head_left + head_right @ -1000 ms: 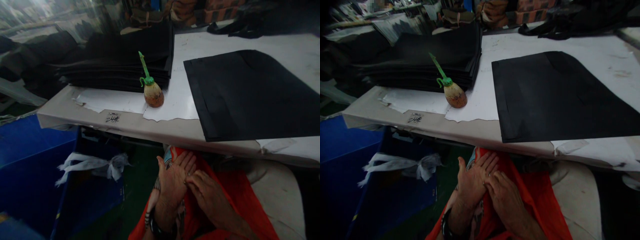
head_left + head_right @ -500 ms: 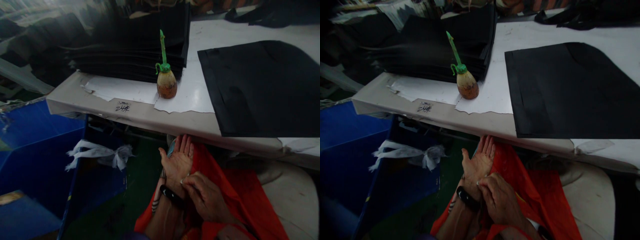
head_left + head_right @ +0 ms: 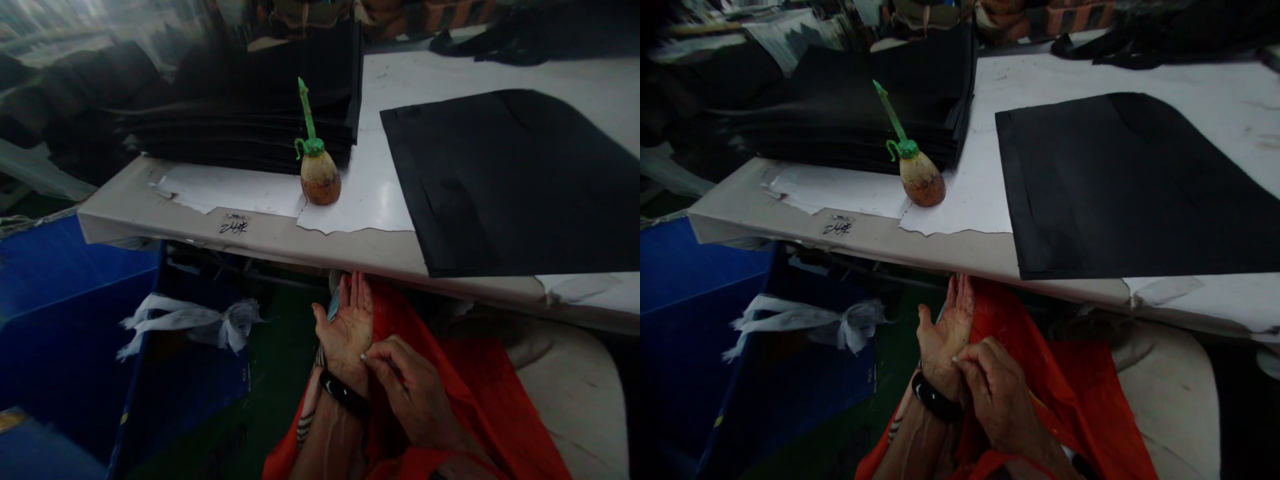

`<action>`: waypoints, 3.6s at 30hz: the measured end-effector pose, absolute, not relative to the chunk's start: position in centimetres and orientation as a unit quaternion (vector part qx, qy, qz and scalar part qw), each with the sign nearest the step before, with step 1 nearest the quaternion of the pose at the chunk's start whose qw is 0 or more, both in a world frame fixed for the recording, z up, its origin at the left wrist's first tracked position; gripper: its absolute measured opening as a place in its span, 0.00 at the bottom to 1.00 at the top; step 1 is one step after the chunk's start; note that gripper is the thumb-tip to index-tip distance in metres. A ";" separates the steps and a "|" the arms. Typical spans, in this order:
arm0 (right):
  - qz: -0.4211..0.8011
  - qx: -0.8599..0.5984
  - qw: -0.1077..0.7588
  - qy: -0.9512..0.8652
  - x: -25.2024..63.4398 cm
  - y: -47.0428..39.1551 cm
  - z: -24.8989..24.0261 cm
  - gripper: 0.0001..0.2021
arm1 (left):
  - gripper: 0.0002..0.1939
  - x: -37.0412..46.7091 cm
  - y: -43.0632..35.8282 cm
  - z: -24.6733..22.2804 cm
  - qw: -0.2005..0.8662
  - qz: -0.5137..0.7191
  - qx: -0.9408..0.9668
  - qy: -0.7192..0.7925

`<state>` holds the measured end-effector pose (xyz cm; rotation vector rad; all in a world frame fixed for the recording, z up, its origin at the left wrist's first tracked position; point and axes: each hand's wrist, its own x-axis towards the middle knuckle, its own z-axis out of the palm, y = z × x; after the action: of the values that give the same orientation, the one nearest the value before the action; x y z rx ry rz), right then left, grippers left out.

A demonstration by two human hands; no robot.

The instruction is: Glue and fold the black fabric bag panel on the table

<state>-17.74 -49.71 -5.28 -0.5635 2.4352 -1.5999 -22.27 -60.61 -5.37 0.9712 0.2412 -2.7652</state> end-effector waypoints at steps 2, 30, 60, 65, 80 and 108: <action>-0.531 -0.149 0.067 0.831 -19.2 -49.9 -5.7 0.07 | 0.35 -22.1 -60.4 -5.0 0.100 -0.936 0.328 0.079; -0.534 -0.187 0.081 0.820 -17.6 -50.2 -4.6 0.07 | 0.38 -21.9 -60.9 -5.5 0.067 -0.947 0.313 -0.004; -0.586 -0.110 0.092 0.797 -17.6 -49.9 -5.0 0.08 | 0.37 -22.2 -60.7 -6.1 0.076 -0.950 0.304 0.006; -0.576 -0.117 0.104 0.802 -18.8 -50.7 -5.0 0.08 | 0.35 -21.6 -60.9 -6.2 0.070 -0.955 0.289 0.012; -0.601 -0.109 0.163 0.775 -18.1 -50.5 -5.1 0.08 | 0.35 -21.7 -61.0 -5.9 0.068 -0.949 0.309 0.000; -0.512 0.000 0.278 0.813 -20.4 -50.4 -4.9 0.05 | 0.36 -21.9 -60.9 -6.2 0.091 -0.946 0.310 0.031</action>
<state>-20.41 -50.40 -4.85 -0.0002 2.1817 -1.3740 -21.89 -60.95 -6.24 0.9206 0.0925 -2.8115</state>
